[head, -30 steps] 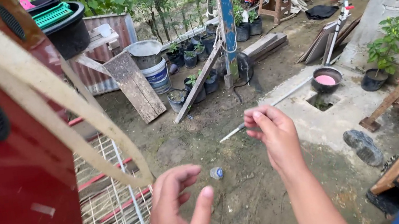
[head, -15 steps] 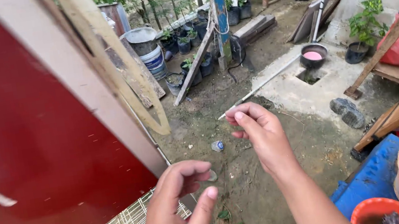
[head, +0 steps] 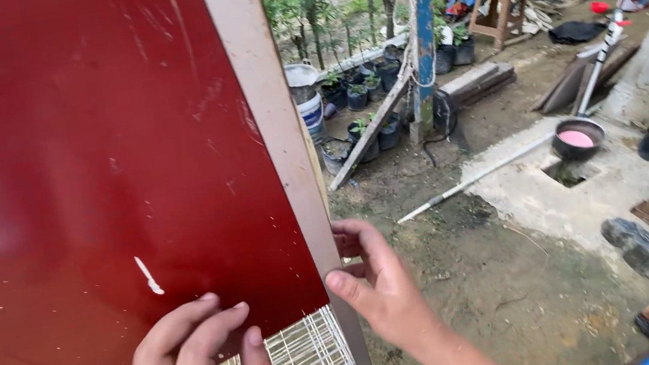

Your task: Organizing and cleaning garden pots and a metal storage rack in an outdoor area.

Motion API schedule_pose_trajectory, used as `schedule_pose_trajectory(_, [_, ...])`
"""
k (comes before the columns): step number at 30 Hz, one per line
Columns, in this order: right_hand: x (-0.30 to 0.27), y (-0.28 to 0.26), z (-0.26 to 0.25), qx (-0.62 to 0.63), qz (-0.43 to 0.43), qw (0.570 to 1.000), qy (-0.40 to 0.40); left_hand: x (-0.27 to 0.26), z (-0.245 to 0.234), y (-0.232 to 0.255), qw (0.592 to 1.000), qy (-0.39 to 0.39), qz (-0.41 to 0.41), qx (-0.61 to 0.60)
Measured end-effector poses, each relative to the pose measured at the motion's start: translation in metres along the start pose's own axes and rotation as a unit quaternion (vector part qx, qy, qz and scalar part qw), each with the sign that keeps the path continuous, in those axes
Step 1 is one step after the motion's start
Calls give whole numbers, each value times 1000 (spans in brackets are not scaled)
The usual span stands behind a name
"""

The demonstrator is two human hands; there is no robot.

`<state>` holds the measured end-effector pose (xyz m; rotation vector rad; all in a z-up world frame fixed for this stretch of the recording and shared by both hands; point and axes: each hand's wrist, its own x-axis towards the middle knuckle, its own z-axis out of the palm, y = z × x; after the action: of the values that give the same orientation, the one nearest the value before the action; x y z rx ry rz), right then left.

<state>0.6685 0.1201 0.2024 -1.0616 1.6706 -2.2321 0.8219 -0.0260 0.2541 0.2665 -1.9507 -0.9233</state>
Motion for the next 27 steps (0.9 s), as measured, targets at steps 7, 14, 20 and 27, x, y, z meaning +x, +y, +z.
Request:
schedule_pose_trajectory(7, [-1,41,19,-109,-83,990,46,29,-13,6,922,137,213,292])
schedule_pose_trajectory(14, [-6,57,34,-80,-55,986,135,37,-32,-33,900,93,264,333])
schedule_pose_trajectory(20, [-11,62,42,-154,-48,957,242,31,-84,-50,886,-7,345,310])
schedule_pose_trajectory(27, [-9,62,52,-147,-108,940,289,16,-170,-78,921,-133,347,120])
